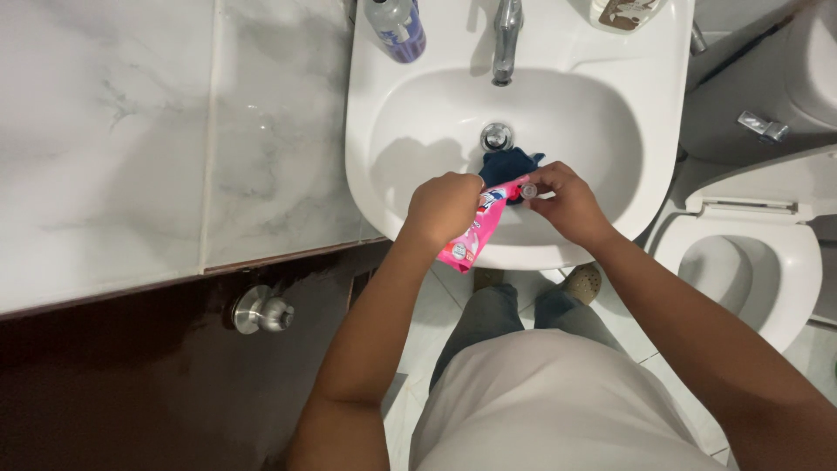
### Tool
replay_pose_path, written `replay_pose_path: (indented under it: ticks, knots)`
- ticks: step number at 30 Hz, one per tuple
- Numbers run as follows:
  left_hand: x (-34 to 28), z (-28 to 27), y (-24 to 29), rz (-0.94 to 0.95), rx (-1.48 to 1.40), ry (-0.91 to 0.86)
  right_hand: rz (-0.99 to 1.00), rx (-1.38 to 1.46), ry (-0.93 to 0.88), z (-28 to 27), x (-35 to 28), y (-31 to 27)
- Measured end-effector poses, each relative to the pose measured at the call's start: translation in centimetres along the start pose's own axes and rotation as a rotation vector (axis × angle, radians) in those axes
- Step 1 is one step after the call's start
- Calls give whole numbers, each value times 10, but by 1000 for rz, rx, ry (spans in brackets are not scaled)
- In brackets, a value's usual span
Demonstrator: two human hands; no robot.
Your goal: The person opens a pink pouch of Domex toilet cleaner and places it on the sink counter. They then wet a blue cloth under the faucet and wring it out. Finally, the person uses a toilet brush to scrub the inside of the toilet bowl while holding a handheld bidet sprayer to rinse the bowl.
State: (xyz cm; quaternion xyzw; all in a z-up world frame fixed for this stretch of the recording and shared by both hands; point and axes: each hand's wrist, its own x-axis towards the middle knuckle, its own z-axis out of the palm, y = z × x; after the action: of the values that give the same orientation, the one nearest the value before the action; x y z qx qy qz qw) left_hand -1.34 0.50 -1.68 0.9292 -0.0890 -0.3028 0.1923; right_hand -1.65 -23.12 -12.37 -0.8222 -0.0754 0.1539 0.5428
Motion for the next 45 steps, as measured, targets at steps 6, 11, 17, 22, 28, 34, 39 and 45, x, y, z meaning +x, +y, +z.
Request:
replay_pose_path:
  ticks: [6,11,17,22,28,34,39,45]
  knots:
    - [-5,-15,13,46,29,-41,-9,-28,-6,9,-1,0]
    - [7,-15,14,69,88,-35,19,-2,-34,12,0,-1]
    - [7,-22,18,77,94,-55,92,109,-58,19,2,16]
    - [5,-21,25,55,110,-108,121,93,-56,21,-2,12]
    - [8,-18,22,52,108,-117,119,55,-36,25,-3,25]
    - [3,-23,25,52,119,-126,115,83,-23,30,-5,18]
    - [7,-16,16,41,105,-99,108,68,-40,34,-3,9]
    - [3,-21,14,44,135,-103,96,69,-67,36,-2,5]
